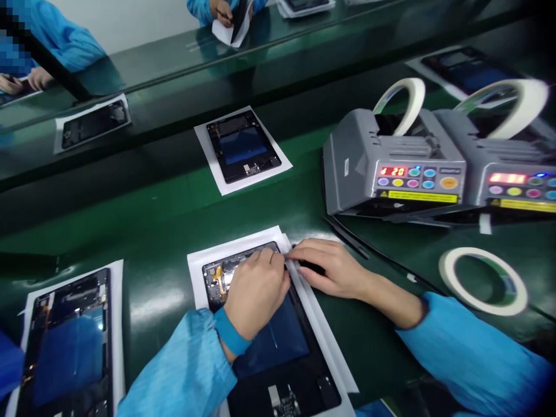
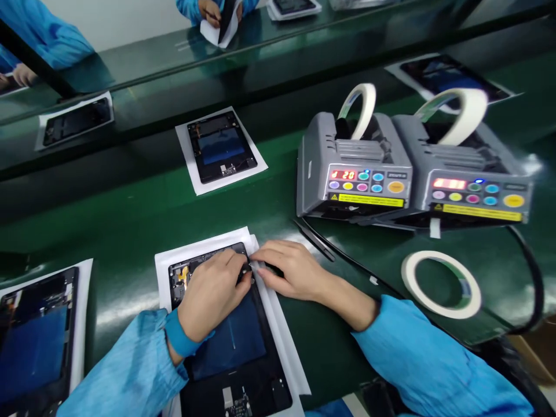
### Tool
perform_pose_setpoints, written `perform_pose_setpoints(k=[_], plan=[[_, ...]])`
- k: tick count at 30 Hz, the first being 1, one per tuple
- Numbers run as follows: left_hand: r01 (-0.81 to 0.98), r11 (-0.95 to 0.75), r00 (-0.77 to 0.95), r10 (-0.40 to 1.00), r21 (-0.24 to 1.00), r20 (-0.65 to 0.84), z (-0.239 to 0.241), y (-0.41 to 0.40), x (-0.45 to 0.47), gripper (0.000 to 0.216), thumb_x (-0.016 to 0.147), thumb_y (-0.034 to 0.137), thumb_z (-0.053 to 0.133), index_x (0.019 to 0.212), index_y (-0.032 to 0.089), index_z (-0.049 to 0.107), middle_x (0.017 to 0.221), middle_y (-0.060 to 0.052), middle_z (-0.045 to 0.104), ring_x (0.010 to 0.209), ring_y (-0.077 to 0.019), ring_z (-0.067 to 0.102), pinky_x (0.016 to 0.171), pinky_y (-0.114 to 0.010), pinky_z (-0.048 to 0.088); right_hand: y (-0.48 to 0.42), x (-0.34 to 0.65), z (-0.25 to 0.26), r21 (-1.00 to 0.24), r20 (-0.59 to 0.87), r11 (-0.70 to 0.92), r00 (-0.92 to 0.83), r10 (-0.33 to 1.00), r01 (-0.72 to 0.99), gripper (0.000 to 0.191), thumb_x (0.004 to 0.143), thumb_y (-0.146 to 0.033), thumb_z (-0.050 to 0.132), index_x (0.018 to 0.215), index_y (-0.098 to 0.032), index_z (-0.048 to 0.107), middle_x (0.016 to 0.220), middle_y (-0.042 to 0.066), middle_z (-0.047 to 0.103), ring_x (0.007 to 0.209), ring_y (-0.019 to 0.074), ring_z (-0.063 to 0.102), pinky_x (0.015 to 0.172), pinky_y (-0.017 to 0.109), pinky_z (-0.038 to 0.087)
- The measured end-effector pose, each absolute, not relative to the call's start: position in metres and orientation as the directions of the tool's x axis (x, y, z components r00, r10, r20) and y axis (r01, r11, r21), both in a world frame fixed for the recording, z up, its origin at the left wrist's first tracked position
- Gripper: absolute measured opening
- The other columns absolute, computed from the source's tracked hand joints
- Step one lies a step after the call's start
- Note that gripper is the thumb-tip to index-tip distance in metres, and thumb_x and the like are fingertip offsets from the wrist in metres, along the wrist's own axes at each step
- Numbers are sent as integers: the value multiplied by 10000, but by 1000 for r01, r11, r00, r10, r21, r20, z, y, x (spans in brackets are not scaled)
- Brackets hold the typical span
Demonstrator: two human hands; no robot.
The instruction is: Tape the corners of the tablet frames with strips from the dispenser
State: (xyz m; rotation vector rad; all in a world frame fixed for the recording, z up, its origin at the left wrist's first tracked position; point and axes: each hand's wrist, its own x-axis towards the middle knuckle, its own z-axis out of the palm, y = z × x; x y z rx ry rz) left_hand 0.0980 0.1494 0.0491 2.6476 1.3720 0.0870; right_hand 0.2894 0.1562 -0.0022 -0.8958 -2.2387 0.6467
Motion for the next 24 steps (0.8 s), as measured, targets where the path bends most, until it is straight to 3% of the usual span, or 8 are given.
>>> perform_pose_setpoints(k=[8, 16, 24], plan=[[824, -515, 527, 850, 235, 13, 37, 147, 98, 118, 850, 149, 497, 763, 179, 570, 744, -24, 577, 685, -192, 576, 616, -312, 453, 156, 292, -5, -617, 320, 648, -610, 725, 447, 274, 951, -292, 410, 1095, -154, 597, 983, 80, 620, 852, 200, 563, 761, 354, 444], [795, -464, 501, 866, 390, 9, 40, 144, 89, 112, 853, 129, 504, 847, 177, 605, 807, -34, 609, 775, -197, 591, 699, -313, 472, 156, 288, -1, -448, 296, 701, -647, 702, 556, 322, 932, -324, 410, 1129, -173, 616, 938, 75, 590, 782, 196, 506, 700, 330, 387], [768, -479, 527, 850, 424, 7, 42, 144, 88, 115, 846, 109, 523, 839, 165, 623, 835, -53, 616, 797, -207, 590, 723, -334, 485, 154, 282, 3, -288, 255, 736, -691, 676, 613, 304, 926, -337, 448, 1135, -186, 611, 888, 43, 571, 760, 199, 478, 663, 338, 315]])
